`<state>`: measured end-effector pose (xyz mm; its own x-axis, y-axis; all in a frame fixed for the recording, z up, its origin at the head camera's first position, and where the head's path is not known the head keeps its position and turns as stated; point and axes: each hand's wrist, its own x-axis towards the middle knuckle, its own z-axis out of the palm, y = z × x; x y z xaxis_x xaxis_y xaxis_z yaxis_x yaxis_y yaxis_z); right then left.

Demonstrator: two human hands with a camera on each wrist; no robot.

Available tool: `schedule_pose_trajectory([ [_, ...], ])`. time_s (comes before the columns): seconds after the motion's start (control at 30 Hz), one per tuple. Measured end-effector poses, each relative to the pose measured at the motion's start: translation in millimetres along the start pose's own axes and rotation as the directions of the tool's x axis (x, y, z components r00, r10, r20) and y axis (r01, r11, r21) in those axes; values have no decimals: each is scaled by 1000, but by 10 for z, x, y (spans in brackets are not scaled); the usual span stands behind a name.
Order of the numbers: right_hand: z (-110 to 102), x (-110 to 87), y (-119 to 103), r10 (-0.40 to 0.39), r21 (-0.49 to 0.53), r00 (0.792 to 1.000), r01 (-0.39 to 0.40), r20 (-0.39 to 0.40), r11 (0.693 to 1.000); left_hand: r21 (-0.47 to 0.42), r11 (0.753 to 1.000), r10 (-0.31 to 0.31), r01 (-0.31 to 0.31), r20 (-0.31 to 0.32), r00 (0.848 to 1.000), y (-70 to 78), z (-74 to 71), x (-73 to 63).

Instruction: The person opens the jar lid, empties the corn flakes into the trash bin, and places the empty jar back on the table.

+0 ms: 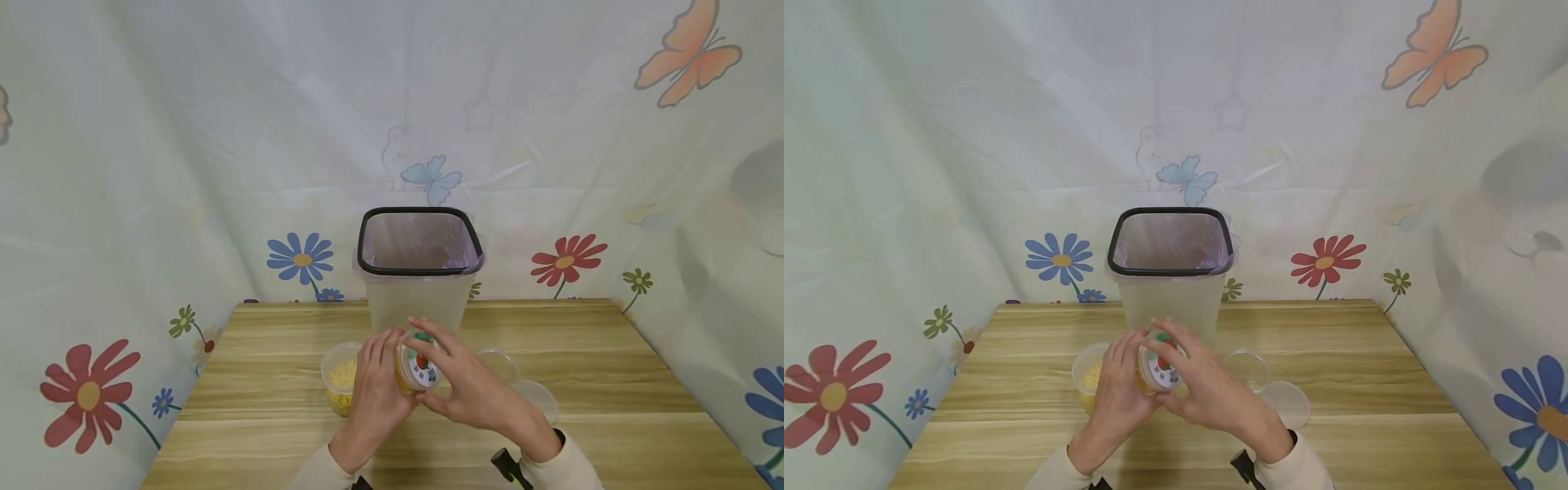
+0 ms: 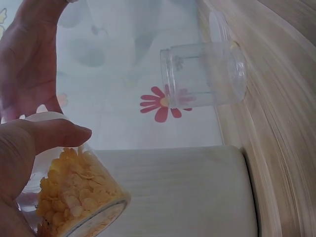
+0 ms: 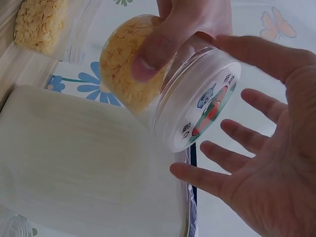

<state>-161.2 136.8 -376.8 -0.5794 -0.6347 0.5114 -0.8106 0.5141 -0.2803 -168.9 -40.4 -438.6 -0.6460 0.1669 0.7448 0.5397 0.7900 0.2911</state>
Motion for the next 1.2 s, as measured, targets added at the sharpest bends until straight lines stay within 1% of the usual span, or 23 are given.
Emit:
schedule_pose_trajectory([
  [0.07,4,3,-3,9,-1,1000,-9,-29,1000,-12,1000,-4,4,3,1000,-5,2,0],
  [0.13,11,8,-14,34,-5,997,-34,-62,999,-13,1000,-1,1,-1,1000,-9,6,3],
  [0.23,22,20,-42,102,-4,989,-103,-107,995,-1,1000,9,-9,-10,1000,-11,13,10],
  [0.37,43,29,-85,203,8,971,-204,-129,979,12,1000,13,-12,-19,1000,-2,14,16],
  [0.53,82,43,-124,309,9,941,-311,-137,950,17,1000,21,-20,-34,999,14,19,20],
  [0.7,127,64,-145,415,5,898,-418,-145,908,36,999,36,-34,-45,998,18,36,23],
  [0.77,142,72,-145,440,8,885,-444,-151,896,37,999,37,-36,-39,999,17,42,27],
  [0.8,147,75,-145,444,9,882,-449,-156,894,36,999,37,-36,-36,999,18,41,29],
  [0.87,154,81,-143,440,11,883,-445,-165,896,39,999,36,-35,-31,999,20,39,33],
  [0.97,153,84,-134,413,15,895,-417,-170,909,44,998,37,-36,-33,999,22,35,34],
  [1.07,137,80,-122,377,22,913,-378,-155,925,50,998,35,-33,-37,999,24,27,35],
  [1.2,106,63,-97,305,24,945,-304,-120,952,43,999,30,-29,-35,999,24,13,33],
])
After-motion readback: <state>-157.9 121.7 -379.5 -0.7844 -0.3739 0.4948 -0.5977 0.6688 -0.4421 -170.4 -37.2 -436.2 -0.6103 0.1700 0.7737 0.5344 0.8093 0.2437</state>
